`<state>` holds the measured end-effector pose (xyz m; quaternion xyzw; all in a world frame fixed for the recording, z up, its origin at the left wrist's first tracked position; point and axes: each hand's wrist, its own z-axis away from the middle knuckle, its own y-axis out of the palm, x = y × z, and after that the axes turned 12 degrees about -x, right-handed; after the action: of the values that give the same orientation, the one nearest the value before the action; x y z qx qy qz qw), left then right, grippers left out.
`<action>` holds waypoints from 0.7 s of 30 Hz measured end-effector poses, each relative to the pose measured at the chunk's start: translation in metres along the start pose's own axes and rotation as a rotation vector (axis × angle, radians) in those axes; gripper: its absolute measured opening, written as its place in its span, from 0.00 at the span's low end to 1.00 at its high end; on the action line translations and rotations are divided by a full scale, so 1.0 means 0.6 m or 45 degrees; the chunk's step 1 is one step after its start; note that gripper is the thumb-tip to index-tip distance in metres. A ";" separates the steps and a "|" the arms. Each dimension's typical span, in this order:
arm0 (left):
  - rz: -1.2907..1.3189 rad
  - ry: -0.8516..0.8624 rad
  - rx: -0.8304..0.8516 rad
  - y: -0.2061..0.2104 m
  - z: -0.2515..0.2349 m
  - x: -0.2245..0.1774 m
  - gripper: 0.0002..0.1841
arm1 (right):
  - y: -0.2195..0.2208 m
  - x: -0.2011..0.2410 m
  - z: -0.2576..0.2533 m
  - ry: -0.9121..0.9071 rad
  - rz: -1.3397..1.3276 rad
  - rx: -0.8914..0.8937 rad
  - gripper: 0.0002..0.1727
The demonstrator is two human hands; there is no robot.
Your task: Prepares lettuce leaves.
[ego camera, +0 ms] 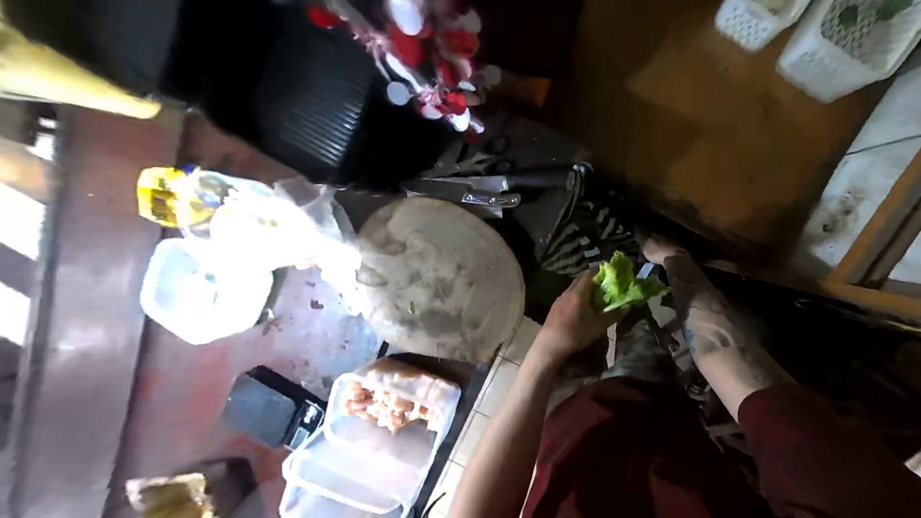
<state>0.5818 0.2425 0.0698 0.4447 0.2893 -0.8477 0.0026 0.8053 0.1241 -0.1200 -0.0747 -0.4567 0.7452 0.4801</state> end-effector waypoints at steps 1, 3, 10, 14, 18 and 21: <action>-0.185 -0.037 0.006 0.016 -0.031 -0.018 0.47 | 0.015 -0.019 0.000 0.057 -0.060 0.011 0.29; -0.515 0.012 -0.022 0.054 -0.094 -0.043 0.50 | 0.028 -0.048 0.017 0.271 -0.235 0.136 0.27; -1.244 0.986 0.378 0.182 -0.300 -0.005 0.30 | 0.045 -0.097 0.065 0.479 -0.545 0.068 0.46; -1.257 0.892 0.546 0.236 -0.326 0.049 0.26 | -0.001 -0.092 0.121 0.577 -0.505 0.062 0.57; -1.297 0.380 0.670 0.276 -0.305 0.035 0.22 | -0.033 -0.096 0.161 0.561 -0.476 0.060 0.51; -1.159 0.014 0.610 0.291 -0.304 0.004 0.21 | -0.055 -0.070 0.186 0.582 -0.413 0.149 0.54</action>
<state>0.7631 0.1876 -0.0971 0.2663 0.2513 -0.8032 -0.4699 0.7875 0.0270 -0.0451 -0.1388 -0.2990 0.6476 0.6870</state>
